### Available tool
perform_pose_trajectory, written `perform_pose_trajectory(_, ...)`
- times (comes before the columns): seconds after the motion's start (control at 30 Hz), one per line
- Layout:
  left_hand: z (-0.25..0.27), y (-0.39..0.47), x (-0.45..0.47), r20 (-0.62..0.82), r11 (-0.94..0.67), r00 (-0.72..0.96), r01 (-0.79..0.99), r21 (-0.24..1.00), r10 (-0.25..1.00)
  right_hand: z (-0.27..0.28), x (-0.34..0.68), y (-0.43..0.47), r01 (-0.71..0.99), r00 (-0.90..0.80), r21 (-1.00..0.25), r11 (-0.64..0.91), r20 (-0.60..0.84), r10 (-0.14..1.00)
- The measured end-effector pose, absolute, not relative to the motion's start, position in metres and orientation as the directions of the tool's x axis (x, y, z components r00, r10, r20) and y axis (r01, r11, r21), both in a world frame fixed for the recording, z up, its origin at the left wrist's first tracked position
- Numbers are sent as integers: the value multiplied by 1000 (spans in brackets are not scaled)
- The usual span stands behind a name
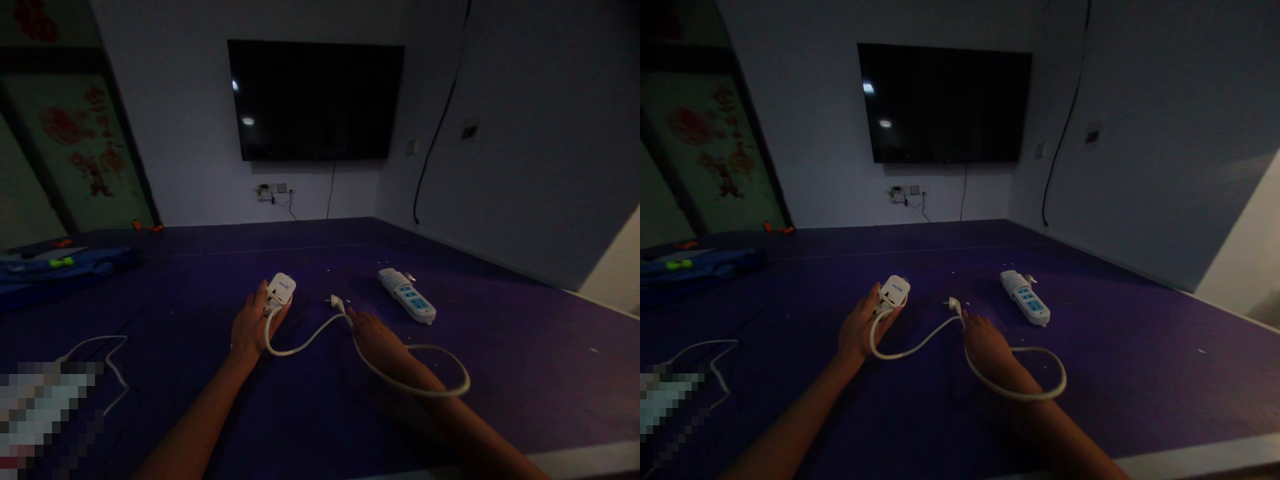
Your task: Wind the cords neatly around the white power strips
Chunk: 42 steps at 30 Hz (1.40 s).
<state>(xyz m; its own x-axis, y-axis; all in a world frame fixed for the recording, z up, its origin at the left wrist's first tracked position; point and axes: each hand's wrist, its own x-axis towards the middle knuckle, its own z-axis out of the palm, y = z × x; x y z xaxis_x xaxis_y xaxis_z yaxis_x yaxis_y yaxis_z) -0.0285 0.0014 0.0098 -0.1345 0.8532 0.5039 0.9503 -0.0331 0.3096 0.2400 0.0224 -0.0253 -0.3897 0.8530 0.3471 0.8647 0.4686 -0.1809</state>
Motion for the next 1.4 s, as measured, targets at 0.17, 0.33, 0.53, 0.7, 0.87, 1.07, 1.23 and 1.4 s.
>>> perform_pose_trajectory(0.17,8,6,-35,529,-13,-168,947,320,832,-80,273,-34,867,-426,-1,498,516,743)
perform_pose_trajectory(0.33,6,9,-37,538,-22,-160,949,315,828,-75,308,-109,709,-635,85,700,508,582)
perform_pose_trajectory(0.53,10,2,-29,512,-62,-99,956,287,853,33,311,-98,810,-361,-4,586,784,505)
perform_pose_trajectory(0.7,13,-2,-26,483,-73,-81,954,292,872,17,296,-67,774,-592,-16,633,338,732)
perform_pose_trajectory(0.87,12,-1,-26,477,-69,-76,958,278,875,-37,270,-75,650,-750,29,760,185,635)
perform_pose_trajectory(1.07,11,1,-25,481,-84,-44,967,240,876,-49,260,-24,595,-784,-99,798,145,603)
perform_pose_trajectory(1.23,11,-1,-22,470,-115,2,970,213,883,-47,250,56,590,-784,-216,778,76,616)
perform_pose_trajectory(1.4,10,-3,-19,473,-156,38,964,213,880,-33,218,119,518,-805,-224,826,199,559)
